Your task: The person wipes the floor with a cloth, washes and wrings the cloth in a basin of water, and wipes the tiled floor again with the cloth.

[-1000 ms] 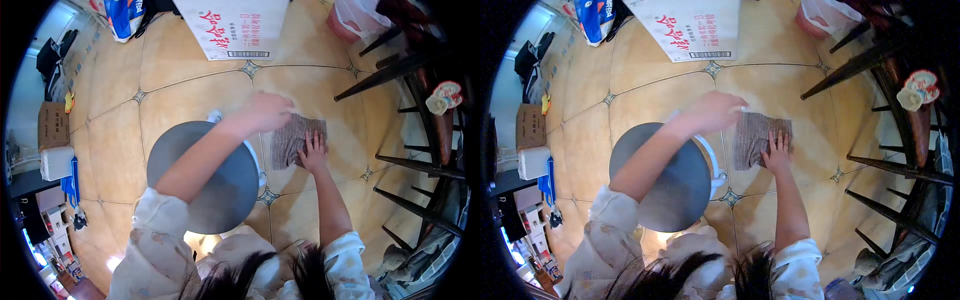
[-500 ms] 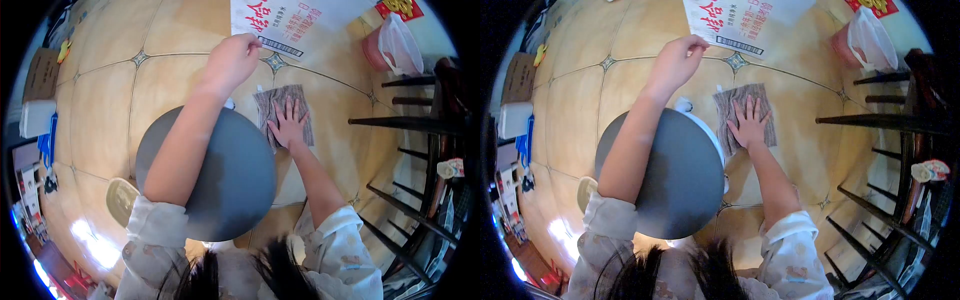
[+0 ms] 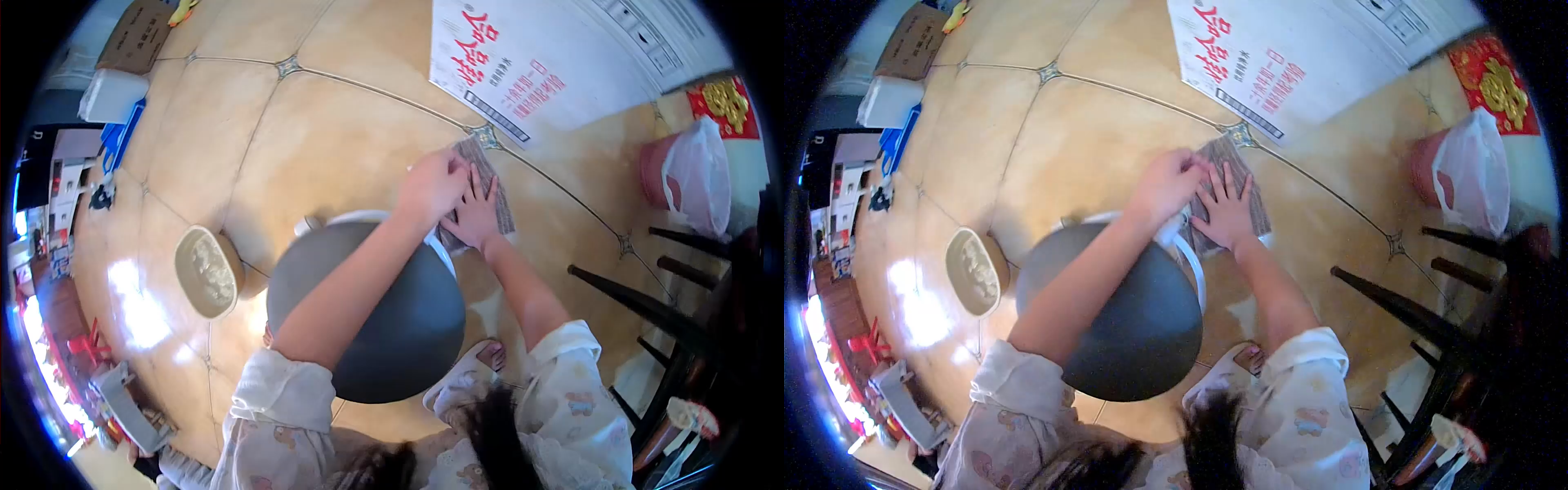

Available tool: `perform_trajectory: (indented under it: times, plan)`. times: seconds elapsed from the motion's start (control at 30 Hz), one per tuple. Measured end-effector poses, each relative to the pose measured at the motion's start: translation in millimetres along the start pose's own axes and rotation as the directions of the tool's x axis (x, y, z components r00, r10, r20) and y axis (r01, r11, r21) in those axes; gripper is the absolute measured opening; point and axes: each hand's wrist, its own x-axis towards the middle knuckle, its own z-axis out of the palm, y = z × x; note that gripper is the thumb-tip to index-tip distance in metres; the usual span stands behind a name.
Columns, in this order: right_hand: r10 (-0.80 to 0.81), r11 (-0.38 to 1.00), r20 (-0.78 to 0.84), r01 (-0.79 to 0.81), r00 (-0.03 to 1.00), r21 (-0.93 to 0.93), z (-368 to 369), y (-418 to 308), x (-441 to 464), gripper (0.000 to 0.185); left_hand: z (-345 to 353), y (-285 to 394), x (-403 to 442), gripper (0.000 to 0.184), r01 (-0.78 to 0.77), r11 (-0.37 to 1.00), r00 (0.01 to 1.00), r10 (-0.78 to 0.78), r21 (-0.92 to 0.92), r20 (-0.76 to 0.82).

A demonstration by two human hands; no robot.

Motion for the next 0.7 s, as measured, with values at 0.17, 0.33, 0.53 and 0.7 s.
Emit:
perform_trajectory:
  times: [0.17,0.33,0.53,0.7]
  plan:
    - [-0.238,0.964,-0.068,0.244,0.969,0.11,0.1,33.3,-19.0,0.073,27.7,-50.3,-70.2,0.019,0.123,0.949,0.979,-0.164,-0.291,-0.119]
    - [-0.09,0.994,0.31,0.105,0.947,-0.032,-59.9,19.5,-43.8,0.075,43.3,-55.5,-176.8,0.018,0.154,0.977,0.956,-0.185,-0.149,-0.227]
    - [-0.149,0.981,0.223,0.172,0.963,-0.088,-122.8,14.8,-50.7,0.067,72.2,-92.4,-270.4,0.019,0.036,0.99,0.967,-0.069,-0.133,-0.245]
    - [-0.172,0.982,0.002,0.172,0.985,-0.081,-171.5,22.3,-22.3,0.059,50.7,-62.8,-242.7,0.019,0.057,0.978,0.971,-0.101,-0.199,-0.217]
